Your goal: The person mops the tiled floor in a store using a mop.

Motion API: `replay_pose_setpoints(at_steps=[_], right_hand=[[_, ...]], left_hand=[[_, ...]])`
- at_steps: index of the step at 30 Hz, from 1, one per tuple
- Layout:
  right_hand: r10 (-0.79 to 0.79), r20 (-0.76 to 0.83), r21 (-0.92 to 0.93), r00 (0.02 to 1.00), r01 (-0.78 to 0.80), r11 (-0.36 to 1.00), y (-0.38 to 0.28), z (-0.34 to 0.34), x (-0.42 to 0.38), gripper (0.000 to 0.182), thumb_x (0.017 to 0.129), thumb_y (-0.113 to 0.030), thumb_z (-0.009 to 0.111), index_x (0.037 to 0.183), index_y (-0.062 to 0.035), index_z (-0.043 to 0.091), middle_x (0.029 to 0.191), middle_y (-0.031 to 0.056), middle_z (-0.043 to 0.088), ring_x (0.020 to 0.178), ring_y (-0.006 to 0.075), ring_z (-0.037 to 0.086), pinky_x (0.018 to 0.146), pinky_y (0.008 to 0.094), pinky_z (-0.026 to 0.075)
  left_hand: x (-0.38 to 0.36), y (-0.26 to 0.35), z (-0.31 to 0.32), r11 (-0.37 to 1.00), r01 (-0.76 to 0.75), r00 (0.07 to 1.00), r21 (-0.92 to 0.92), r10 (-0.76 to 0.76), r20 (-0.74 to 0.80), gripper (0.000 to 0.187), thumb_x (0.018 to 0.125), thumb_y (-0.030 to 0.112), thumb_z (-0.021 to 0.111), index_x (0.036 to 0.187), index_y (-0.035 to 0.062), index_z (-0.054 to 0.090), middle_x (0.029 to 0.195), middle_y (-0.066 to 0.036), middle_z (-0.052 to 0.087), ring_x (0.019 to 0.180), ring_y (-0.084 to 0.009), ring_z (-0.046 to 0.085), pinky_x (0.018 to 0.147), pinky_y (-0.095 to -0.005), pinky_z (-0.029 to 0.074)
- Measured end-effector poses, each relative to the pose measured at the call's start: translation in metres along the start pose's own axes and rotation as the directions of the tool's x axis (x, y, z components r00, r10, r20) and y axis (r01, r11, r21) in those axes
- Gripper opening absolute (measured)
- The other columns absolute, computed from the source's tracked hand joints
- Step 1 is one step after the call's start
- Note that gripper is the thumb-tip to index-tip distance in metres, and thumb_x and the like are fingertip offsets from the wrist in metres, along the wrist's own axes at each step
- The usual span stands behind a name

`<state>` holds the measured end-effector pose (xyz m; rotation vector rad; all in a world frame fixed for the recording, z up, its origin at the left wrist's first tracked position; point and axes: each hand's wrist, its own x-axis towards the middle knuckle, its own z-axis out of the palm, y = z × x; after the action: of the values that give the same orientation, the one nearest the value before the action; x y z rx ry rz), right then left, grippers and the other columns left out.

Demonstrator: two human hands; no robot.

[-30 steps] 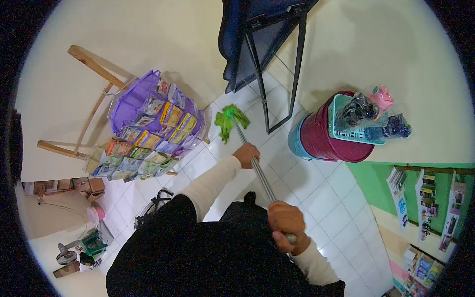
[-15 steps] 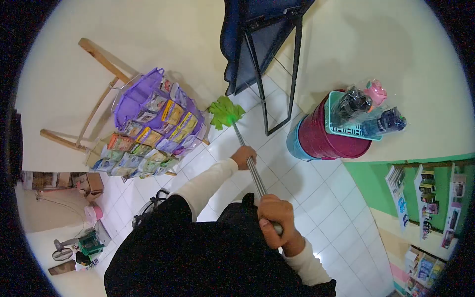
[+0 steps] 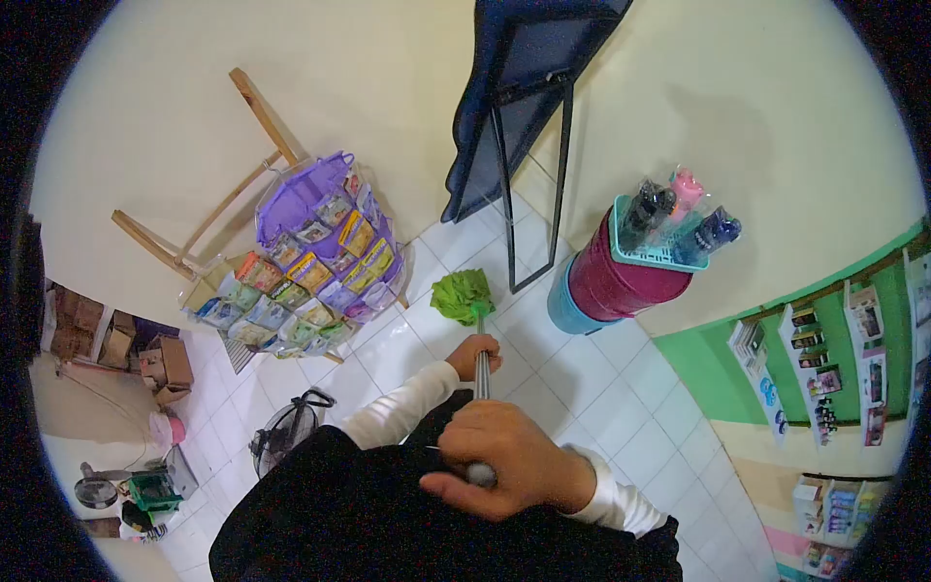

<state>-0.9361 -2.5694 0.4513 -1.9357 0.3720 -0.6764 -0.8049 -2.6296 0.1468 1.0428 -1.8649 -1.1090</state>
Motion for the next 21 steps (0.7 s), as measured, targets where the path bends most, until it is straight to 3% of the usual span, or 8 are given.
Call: replay_pose_setpoints(at_steps=[4, 7, 8, 11, 13, 15, 18, 21], right_hand=[[-0.068, 0.158, -0.132, 0.985, 0.089, 0.987, -0.016, 0.015, 0.057, 0.034, 0.074, -0.025, 0.064, 0.054, -0.0070, 0.042, 0.052, 0.0088, 0.042, 0.049, 0.0301, 0.044, 0.047, 0.0378, 0.032], [0.015, 0.224, -0.219, 0.974, 0.036, 0.975, 0.009, 0.043, 0.108, 0.030, 0.077, -0.026, 0.060, 0.058, -0.0069, 0.048, 0.052, 0.0106, 0.046, 0.052, 0.0327, 0.048, 0.047, 0.0395, 0.034], [0.031, 0.242, -0.214, 0.970, 0.022, 0.976, 0.027, 0.055, 0.126, 0.030, 0.079, -0.027, 0.059, 0.059, -0.0067, 0.050, 0.053, 0.0110, 0.047, 0.053, 0.0332, 0.049, 0.047, 0.0399, 0.035], [0.010, 0.202, -0.156, 0.979, 0.022, 0.988, 0.108, 0.096, 0.166, 0.044, 0.082, -0.039, 0.052, 0.057, -0.0033, 0.056, 0.050, 0.0150, 0.051, 0.050, 0.0357, 0.052, 0.047, 0.0433, 0.039], [-0.006, 0.310, -0.105, 0.951, 0.040, 0.994, 0.156, 0.115, 0.183, 0.045, 0.081, -0.042, 0.052, 0.060, -0.0028, 0.057, 0.053, 0.0155, 0.052, 0.052, 0.0350, 0.054, 0.050, 0.0428, 0.040], [-0.080, 0.330, -0.021, 0.941, 0.092, 0.996, 0.175, 0.141, 0.200, 0.044, 0.081, -0.043, 0.053, 0.063, -0.0021, 0.057, 0.057, 0.0157, 0.054, 0.056, 0.0337, 0.055, 0.053, 0.0417, 0.041], [-0.128, 0.350, 0.220, 0.928, 0.052, 0.974, 0.182, 0.169, 0.225, 0.036, 0.079, -0.038, 0.058, 0.076, -0.0017, 0.059, 0.079, 0.0162, 0.058, 0.077, 0.0312, 0.056, 0.068, 0.0392, 0.042], [0.088, -0.348, 0.150, 0.933, -0.037, 0.988, 0.259, 0.186, 0.217, 0.031, 0.078, -0.032, 0.063, 0.084, -0.0031, 0.055, 0.092, 0.0129, 0.055, 0.092, 0.0285, 0.051, 0.079, 0.0383, 0.039]], left_hand=[[0.012, 0.006, -0.052, 0.999, 0.035, 0.989, -0.028, -0.038, -0.144, 0.025, 0.066, 0.013, 0.063, 0.054, 0.0048, 0.043, 0.057, -0.014, 0.044, 0.056, -0.0323, 0.046, 0.050, -0.0369, 0.037], [0.022, -0.043, -0.093, 0.928, -0.280, 0.880, 0.244, 0.350, -0.320, 0.018, 0.068, 0.014, 0.066, 0.068, 0.0051, 0.050, 0.074, -0.012, 0.051, 0.061, -0.0283, 0.049, 0.054, -0.0351, 0.042], [0.014, -0.057, -0.104, 0.999, 0.010, 0.906, -0.039, -0.026, -0.422, 0.021, 0.071, 0.018, 0.065, 0.081, 0.0061, 0.051, 0.086, -0.013, 0.051, 0.067, -0.0276, 0.052, 0.059, -0.0360, 0.045], [-0.030, -0.102, -0.159, 0.861, 0.457, 0.849, -0.222, -0.497, -0.179, 0.042, 0.083, 0.031, 0.057, 0.114, 0.0057, 0.044, 0.109, -0.014, 0.050, 0.084, -0.0274, 0.057, 0.070, -0.0363, 0.049], [-0.044, -0.077, -0.199, 0.025, 0.477, 0.538, -0.879, -0.799, 0.269, 0.045, 0.089, 0.035, 0.048, 0.120, 0.0034, 0.042, 0.113, -0.017, 0.049, 0.092, -0.0276, 0.057, 0.067, -0.0319, 0.049], [-0.064, -0.065, -0.222, -0.099, 0.530, 0.525, -0.842, -0.742, 0.417, 0.048, 0.088, 0.035, 0.050, 0.119, 0.0002, 0.042, 0.104, -0.014, 0.054, 0.079, -0.0210, 0.059, 0.057, -0.0248, 0.048], [-0.105, -0.080, -0.246, 0.075, 0.743, 0.531, -0.665, -0.671, 0.517, 0.046, 0.086, 0.036, 0.054, 0.117, 0.0029, 0.047, 0.090, -0.008, 0.058, 0.066, -0.0151, 0.056, 0.051, -0.0222, 0.045], [-0.159, -0.101, -0.254, 0.165, 0.759, 0.507, -0.629, -0.757, 0.414, 0.043, 0.083, 0.035, 0.058, 0.114, 0.0052, 0.051, 0.079, -0.003, 0.058, 0.058, -0.0115, 0.053, 0.048, -0.0212, 0.043]])
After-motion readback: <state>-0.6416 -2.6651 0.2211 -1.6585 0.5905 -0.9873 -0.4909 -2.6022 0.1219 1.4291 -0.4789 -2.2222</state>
